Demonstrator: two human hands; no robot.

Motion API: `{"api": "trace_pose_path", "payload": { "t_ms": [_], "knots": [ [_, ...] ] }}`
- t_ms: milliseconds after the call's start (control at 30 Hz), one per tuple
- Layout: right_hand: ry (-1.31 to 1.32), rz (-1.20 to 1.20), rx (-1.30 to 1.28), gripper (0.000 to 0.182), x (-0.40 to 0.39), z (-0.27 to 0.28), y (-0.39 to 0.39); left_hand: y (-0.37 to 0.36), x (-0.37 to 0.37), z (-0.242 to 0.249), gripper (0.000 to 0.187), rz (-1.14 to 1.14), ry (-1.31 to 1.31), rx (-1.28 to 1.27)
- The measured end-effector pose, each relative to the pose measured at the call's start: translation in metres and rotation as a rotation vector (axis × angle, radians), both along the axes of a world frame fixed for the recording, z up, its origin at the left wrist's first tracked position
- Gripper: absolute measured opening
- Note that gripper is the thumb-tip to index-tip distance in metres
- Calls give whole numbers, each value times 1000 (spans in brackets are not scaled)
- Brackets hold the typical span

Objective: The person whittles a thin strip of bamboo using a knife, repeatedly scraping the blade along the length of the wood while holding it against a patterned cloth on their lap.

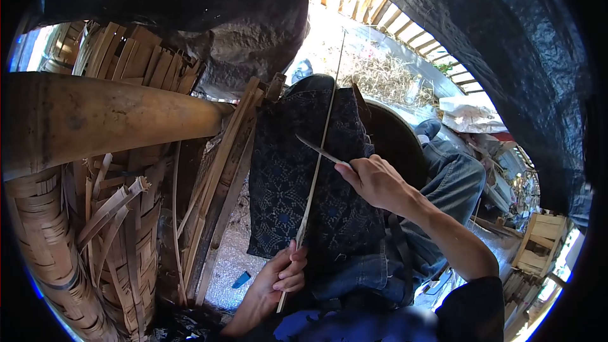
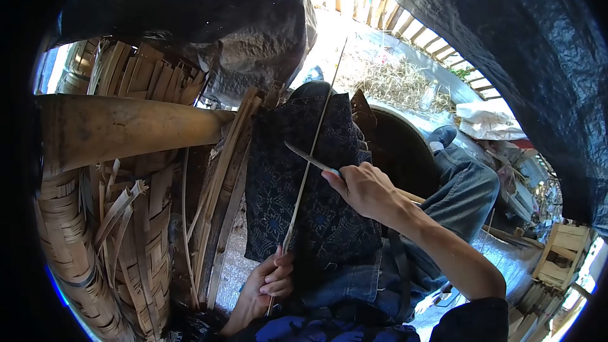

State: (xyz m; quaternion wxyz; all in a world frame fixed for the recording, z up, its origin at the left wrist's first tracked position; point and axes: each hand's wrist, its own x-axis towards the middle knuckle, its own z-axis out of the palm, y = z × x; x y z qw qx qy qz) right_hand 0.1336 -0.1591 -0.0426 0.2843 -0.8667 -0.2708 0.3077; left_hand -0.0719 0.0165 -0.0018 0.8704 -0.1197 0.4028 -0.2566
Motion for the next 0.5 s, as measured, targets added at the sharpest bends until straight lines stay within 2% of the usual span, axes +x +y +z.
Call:
{"api": "trace_pose_path", "payload": {
  "t_ms": [167, 233, 333, 500],
  "knots": [
    [-44, 4, -40, 48, -3, 3, 4, -1, -4, 3, 33, 25, 4, -6],
    [-129, 13, -28, 56, -7, -1, 5, 0, -5, 5, 33, 23, -15, 1],
    [-203, -31, 15, 57, -6, -15, 2, 0, -6, 15, 31, -78, 0, 113],
    [-135, -36, -32, 58, 17, -23, 7, 4, -29, 24, 33, -146, -34, 137]
  ]
}}
